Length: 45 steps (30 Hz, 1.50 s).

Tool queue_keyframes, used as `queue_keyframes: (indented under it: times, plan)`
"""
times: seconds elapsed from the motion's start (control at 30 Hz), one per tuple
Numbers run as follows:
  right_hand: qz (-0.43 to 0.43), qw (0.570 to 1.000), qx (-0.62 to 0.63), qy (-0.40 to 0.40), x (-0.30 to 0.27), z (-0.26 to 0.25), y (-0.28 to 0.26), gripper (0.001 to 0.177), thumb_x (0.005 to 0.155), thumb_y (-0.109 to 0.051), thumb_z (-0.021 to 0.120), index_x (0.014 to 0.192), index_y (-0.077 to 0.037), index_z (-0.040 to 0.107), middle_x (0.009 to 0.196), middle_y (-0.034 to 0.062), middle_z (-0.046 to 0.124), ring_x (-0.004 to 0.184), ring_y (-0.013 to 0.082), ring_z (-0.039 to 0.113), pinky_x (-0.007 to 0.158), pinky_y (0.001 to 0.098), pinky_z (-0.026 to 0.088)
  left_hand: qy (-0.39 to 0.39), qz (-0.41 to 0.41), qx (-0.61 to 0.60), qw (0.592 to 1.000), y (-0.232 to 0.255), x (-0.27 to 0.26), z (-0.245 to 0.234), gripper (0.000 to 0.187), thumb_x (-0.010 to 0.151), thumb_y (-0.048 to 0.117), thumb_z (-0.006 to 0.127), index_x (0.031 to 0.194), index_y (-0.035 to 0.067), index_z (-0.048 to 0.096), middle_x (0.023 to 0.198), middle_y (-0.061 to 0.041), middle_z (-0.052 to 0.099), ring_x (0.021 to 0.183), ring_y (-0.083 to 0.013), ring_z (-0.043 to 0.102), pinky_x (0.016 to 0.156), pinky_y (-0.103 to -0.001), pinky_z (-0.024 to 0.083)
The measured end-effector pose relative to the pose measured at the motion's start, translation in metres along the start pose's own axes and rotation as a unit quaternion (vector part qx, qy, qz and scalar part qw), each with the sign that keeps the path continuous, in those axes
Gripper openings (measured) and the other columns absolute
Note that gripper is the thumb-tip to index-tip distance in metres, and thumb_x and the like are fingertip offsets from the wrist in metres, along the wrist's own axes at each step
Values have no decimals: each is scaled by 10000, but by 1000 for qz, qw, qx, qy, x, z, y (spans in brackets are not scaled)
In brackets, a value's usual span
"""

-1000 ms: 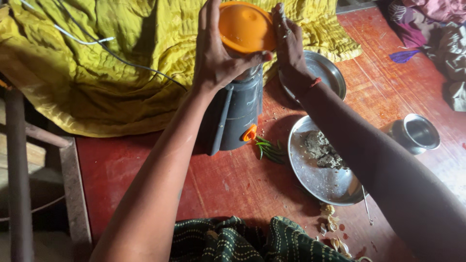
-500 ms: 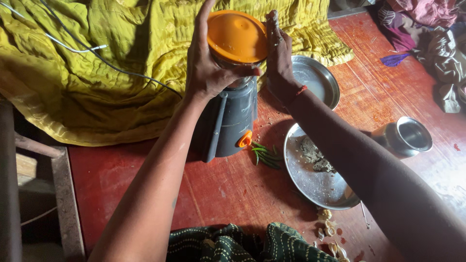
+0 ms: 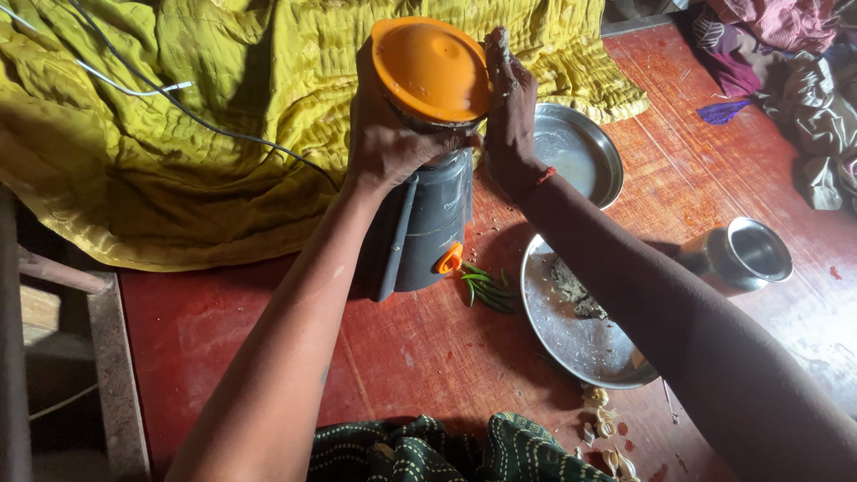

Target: The person operates a blender to grind a mixture. They repeatedly open the lid to scrape down the sides and push the contents toward the blades, then close the lid and run the machine in short bursts. The process continues until the mixture is blended.

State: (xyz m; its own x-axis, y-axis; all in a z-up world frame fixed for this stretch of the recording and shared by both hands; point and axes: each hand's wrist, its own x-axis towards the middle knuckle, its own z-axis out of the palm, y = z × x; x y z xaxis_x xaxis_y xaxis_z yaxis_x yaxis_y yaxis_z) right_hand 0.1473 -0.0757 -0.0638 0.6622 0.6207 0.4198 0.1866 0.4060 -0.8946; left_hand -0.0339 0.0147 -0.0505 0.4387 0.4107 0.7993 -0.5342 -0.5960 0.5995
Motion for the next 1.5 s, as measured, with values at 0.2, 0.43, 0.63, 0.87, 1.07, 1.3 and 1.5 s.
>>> queue_keyframes:
  times: [0.2,0.43,0.63,0.87,1.07,1.3,1.5]
  plan:
    - [9,1000,15,13,5,5,-3,749,1058,-496,491,1536,77,424,1600,141,477,1446,185,473,1212,335,350,12,4,-1,1000,-4,0,2,976,766,387,1047,1446,47,435,1320,-115,704,1209,-228,748,1058,-358,638]
    - [-107,992,-61,-30,9,-11,27,811,1106,-514,489,1649,24,218,1734,153,258,1560,243,367,1318,398,293,33,-18,-6,999,-9,-6,8,974,735,388,1056,1426,54,458,1322,-112,701,1223,-242,739,1056,-368,636]
    - [11,979,202,-13,1,-13,48,796,1083,-504,470,1640,11,227,1618,189,422,1468,275,459,1254,422,354,74,-57,10,996,-4,-15,14,977,709,409,1061,1406,64,469,1319,-100,705,1230,-243,739,1045,-370,638]
    - [-28,956,288,40,9,-7,80,722,1079,-456,491,1638,-75,238,1605,102,426,1461,240,451,1256,406,345,97,-46,13,994,-4,-19,18,1025,701,457,1057,1450,80,468,1332,-95,687,1243,-243,721,1075,-374,614]
    - [-117,966,229,-3,3,-10,84,670,1124,-457,500,1634,-67,311,1590,95,485,1466,230,482,1282,409,368,112,-35,10,993,-5,-22,20,1023,721,450,1073,1464,76,477,1299,-95,696,1214,-237,723,1061,-354,604]
    - [-10,939,338,-66,0,-1,64,610,1056,-558,469,1445,-88,482,1389,74,588,1314,229,570,1171,408,445,133,-75,-24,988,-2,-22,24,1039,723,462,1060,1475,52,472,1291,-105,718,1204,-232,745,1057,-355,629]
    - [-74,961,262,-44,-4,1,54,586,1100,-533,515,1471,-79,496,1399,58,599,1328,184,579,1160,355,449,116,-25,-31,992,-5,-22,24,1036,716,415,1082,1442,36,447,1314,-123,674,1226,-230,707,1078,-354,595]
